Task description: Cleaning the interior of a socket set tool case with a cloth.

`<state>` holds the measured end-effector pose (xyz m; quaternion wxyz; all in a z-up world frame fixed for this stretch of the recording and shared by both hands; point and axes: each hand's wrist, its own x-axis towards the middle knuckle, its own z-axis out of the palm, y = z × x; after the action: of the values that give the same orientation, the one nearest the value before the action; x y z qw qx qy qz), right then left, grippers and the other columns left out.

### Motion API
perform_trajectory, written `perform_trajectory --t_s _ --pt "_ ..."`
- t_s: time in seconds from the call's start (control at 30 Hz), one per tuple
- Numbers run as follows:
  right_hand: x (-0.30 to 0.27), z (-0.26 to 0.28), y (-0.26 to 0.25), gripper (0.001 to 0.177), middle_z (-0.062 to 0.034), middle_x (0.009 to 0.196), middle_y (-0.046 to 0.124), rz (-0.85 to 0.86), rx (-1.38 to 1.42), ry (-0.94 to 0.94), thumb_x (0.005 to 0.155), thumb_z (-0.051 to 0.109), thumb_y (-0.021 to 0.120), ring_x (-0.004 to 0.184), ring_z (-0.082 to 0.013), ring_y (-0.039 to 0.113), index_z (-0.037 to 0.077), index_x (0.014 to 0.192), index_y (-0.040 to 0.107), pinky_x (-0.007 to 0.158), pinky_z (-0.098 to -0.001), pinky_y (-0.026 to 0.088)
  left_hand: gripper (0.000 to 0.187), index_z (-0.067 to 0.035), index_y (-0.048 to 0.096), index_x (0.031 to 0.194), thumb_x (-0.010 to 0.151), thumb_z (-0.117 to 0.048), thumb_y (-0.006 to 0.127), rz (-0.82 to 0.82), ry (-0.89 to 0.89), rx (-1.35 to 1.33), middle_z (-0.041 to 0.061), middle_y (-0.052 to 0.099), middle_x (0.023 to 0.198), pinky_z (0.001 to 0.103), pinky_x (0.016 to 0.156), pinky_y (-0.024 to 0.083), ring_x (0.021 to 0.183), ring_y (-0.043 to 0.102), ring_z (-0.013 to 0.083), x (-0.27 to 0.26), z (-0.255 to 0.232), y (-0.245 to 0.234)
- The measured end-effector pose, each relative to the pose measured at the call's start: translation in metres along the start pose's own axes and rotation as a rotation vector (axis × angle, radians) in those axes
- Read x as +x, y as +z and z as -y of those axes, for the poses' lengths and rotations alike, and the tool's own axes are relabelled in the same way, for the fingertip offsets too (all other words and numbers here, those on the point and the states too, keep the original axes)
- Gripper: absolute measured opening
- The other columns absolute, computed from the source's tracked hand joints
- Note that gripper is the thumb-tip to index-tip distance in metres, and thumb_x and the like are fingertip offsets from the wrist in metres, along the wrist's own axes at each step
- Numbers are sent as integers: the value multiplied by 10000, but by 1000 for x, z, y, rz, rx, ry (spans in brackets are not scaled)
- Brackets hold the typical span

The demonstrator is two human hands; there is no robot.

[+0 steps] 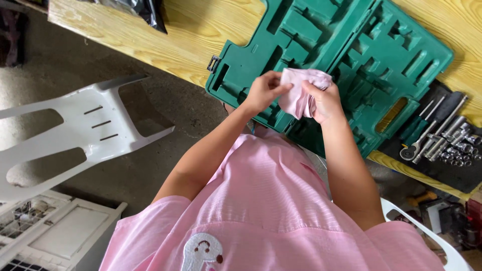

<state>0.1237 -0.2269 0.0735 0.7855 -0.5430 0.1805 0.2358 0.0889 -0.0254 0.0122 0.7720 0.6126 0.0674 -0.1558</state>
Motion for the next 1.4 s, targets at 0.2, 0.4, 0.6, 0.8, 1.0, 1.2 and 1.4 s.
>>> perform_trajectory --t_s 0.2,0.4,0.6,0.8,1.0,1.2,1.4 --pt "-3 -8 -19 336 -81 1234 653 59 86 -122 977 -18 705 1133 -208 675 40 1271 553 1017 -396 576 431 15 601 1068 834 -235 863 -380 279 366 52 607 863 276 663 530 762 590 116 -16 -34 22" --pt "-10 -16 -22 269 -105 1258 661 58 175 -101 1063 9 642 1140 -213 665 -7 1322 571 1028 -385 556 256 -34 665 897 945 -258 779 -31 78 261 -8 668 769 261 661 525 713 603 74 -18 -31 26" --pt "-30 2 2 579 -82 1183 670 65 153 -83 866 -115 591 1016 -192 668 186 1355 513 898 -364 577 323 28 620 973 1024 -263 750 -91 -37 164 34 643 794 275 631 503 721 584 98 -15 7 25" --pt "-4 -50 -45 353 -199 1180 692 21 170 82 982 -17 597 1031 -304 714 -104 1322 567 902 -401 601 240 1 737 1025 941 -222 762 12 -115 344 69 750 816 282 687 554 740 695 115 -36 -14 26" --pt "11 -49 4 658 -90 1124 663 -125 -556 -379 726 -71 790 992 -271 654 62 1318 535 833 -406 574 263 -35 738 1088 867 -163 799 59 202 446 112 727 1014 336 804 599 891 738 224 -39 5 12" --pt "76 -27 24 349 -82 1105 660 -238 -1405 -944 823 -37 751 1003 -373 660 166 1102 699 847 -474 549 618 -83 577 1358 790 -138 812 -205 381 955 129 554 1258 427 920 533 1072 601 348 -23 -13 -7" --pt "49 -25 30 403 -135 1028 610 7 -1322 -794 850 118 802 922 -346 644 199 1241 752 805 -447 559 702 -78 541 1422 788 -169 829 -37 333 1004 152 529 1172 414 945 510 1093 568 346 -8 5 -26"
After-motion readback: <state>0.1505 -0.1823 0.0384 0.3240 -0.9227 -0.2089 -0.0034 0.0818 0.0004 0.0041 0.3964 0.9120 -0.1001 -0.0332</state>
